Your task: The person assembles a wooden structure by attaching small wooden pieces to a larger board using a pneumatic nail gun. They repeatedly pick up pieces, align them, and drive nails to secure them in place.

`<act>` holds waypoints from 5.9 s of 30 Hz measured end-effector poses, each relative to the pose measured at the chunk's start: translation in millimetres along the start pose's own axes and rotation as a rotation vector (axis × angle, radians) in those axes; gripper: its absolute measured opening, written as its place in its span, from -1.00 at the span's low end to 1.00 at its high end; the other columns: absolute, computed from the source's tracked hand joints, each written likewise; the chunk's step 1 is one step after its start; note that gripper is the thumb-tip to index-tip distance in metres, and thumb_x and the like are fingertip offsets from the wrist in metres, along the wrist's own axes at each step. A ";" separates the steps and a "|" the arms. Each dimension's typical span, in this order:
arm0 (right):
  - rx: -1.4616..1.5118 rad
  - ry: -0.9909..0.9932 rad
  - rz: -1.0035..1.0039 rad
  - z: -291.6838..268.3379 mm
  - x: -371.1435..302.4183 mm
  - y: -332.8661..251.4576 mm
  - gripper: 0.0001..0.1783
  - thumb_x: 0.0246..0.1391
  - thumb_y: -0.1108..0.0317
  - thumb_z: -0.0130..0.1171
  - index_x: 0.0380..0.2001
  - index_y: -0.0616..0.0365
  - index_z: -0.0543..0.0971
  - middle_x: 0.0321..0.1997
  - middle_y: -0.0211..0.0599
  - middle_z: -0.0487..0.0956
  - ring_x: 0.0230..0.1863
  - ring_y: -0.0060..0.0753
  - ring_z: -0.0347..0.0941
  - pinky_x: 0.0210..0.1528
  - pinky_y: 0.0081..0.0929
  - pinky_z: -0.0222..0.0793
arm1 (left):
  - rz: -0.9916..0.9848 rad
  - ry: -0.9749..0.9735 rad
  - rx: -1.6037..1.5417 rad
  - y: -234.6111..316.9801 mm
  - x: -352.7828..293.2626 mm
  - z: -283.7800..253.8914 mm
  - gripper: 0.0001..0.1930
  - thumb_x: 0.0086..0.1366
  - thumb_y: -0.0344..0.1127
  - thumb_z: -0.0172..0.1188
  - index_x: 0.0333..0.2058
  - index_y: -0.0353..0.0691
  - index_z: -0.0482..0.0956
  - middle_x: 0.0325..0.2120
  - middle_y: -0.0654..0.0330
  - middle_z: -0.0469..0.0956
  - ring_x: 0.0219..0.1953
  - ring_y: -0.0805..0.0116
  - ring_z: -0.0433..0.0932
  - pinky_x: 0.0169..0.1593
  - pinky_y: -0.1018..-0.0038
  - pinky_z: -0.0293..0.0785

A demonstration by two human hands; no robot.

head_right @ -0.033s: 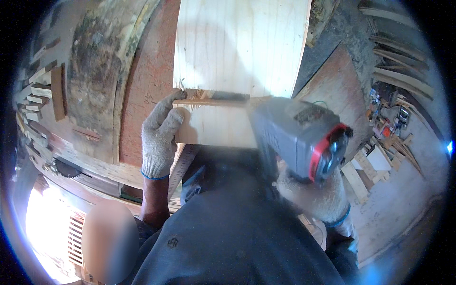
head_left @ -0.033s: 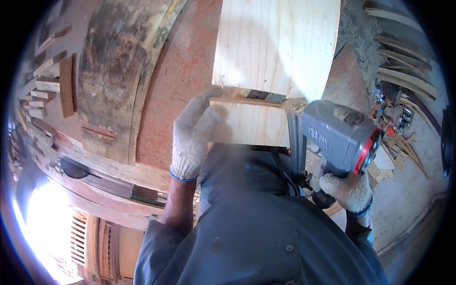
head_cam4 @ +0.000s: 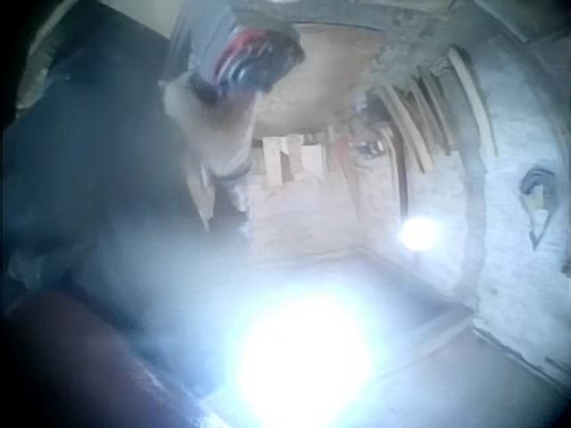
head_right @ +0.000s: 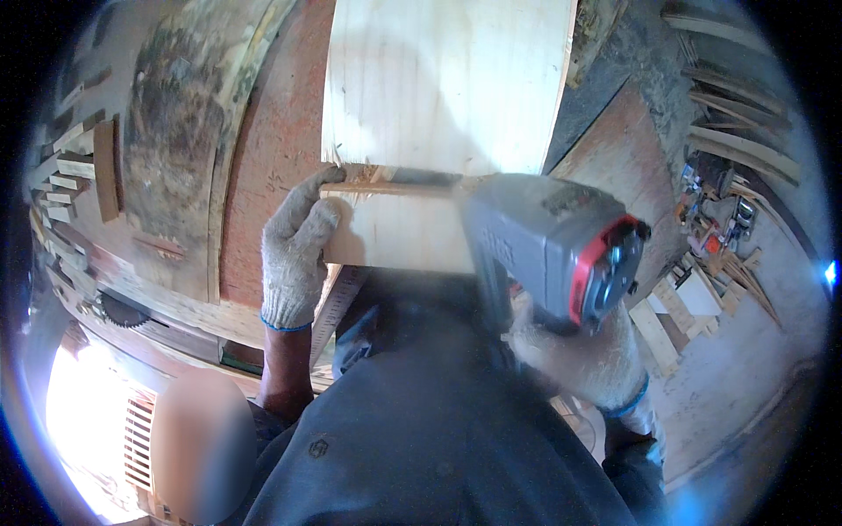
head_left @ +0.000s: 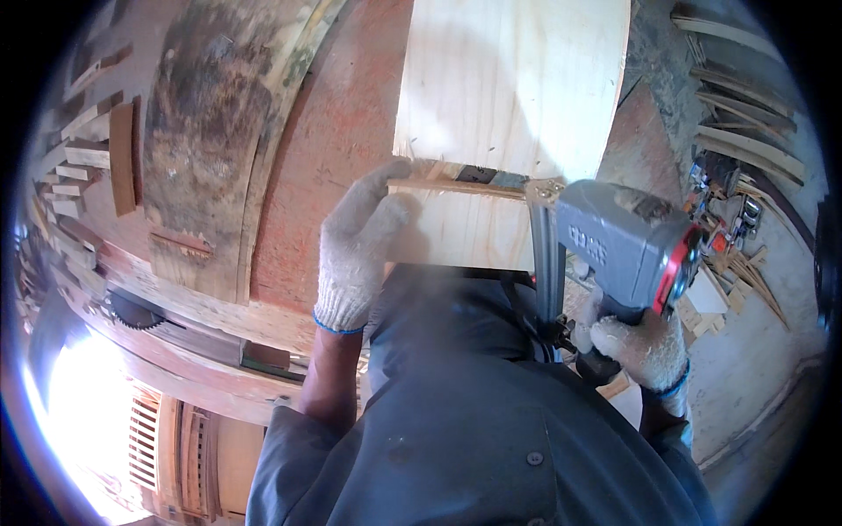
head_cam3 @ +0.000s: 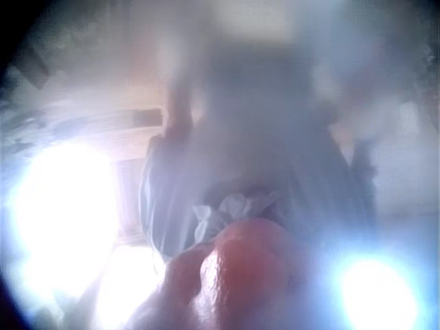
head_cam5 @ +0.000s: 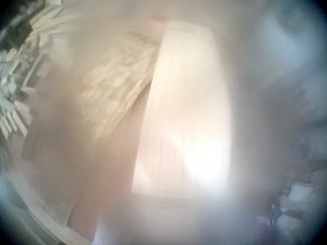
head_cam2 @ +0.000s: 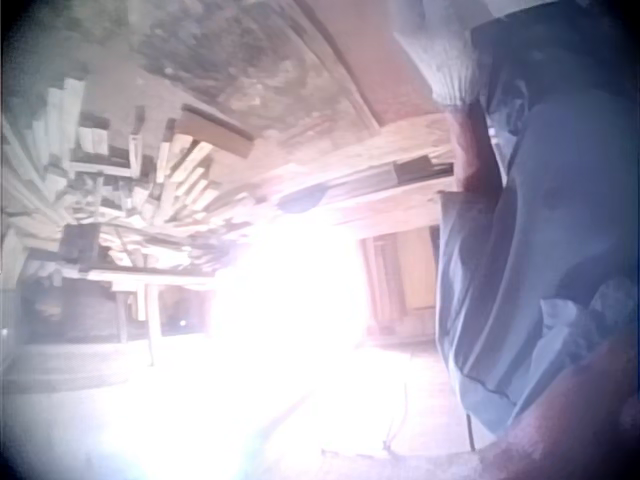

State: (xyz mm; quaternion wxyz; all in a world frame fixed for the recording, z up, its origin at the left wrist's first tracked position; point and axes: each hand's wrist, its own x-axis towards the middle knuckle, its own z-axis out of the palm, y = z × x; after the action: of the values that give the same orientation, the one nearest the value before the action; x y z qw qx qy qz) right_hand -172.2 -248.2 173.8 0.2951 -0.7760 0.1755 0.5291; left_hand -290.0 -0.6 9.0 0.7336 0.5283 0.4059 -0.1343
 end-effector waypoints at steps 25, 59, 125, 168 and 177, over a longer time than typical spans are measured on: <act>-0.166 -0.066 -0.128 -0.5 -16.9 29.0 -0.69 -0.07 0.54 0.32 -0.17 0.17 0.64 -0.24 -0.31 0.67 -0.19 -0.40 0.62 -0.11 -0.33 0.56 | -0.097 -0.006 -0.063 7.2 2.4 -18.8 -0.59 0.43 -0.29 0.19 0.18 -0.32 0.59 -0.24 0.26 0.63 -0.26 0.54 0.59 -0.14 0.53 0.55; -0.628 -0.079 -0.504 29.2 -0.1 69.9 -0.32 -0.04 0.29 0.55 0.11 0.16 0.43 -0.02 -0.23 0.63 -0.02 -0.25 0.60 0.06 -0.27 0.48 | 0.131 0.047 0.118 -2.4 3.8 -17.2 -0.57 0.43 -0.30 0.14 0.19 -0.39 0.56 -0.19 0.16 0.66 -0.22 0.48 0.61 -0.10 0.47 0.56; 0.318 -1.432 -0.525 57.2 11.0 -29.8 -0.26 0.23 0.16 0.25 0.34 0.35 0.30 -0.63 -0.44 0.38 -0.66 -0.42 0.37 -0.50 -0.30 0.44 | 0.359 -0.263 -0.868 -53.1 -216.9 89.6 -0.19 0.25 -0.27 0.36 0.43 -0.35 0.27 -0.17 0.16 0.62 -0.22 0.46 0.61 -0.10 0.47 0.59; 0.064 -0.916 -0.762 282.6 -93.7 -0.8 -0.31 0.30 0.04 0.19 0.32 0.27 0.34 -0.54 -0.50 0.25 -0.52 -0.48 0.26 -0.36 -0.36 0.25 | -0.141 1.446 0.633 -377.8 -415.4 -328.3 -0.83 0.36 -0.23 0.23 -0.22 -0.18 0.67 -0.21 0.05 0.66 -0.08 -0.04 0.63 0.02 0.08 0.53; 0.158 -0.849 -0.711 267.5 -70.8 5.1 -0.33 0.27 0.09 0.17 0.30 0.30 0.34 -0.56 -0.46 0.30 -0.57 -0.45 0.29 -0.39 -0.35 0.27 | -0.055 1.196 -0.537 -321.2 -410.0 -349.0 -0.74 0.42 -0.22 0.27 -0.13 -0.33 0.60 -0.34 0.13 0.60 -0.33 0.29 0.67 -0.34 0.27 0.66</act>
State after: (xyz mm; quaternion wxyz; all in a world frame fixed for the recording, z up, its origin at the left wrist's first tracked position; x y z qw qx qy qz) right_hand -394.0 -82.6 166.7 0.5575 -0.4819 -0.1921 0.6482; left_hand -909.5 82.6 58.2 0.4842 0.2997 0.7765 0.2698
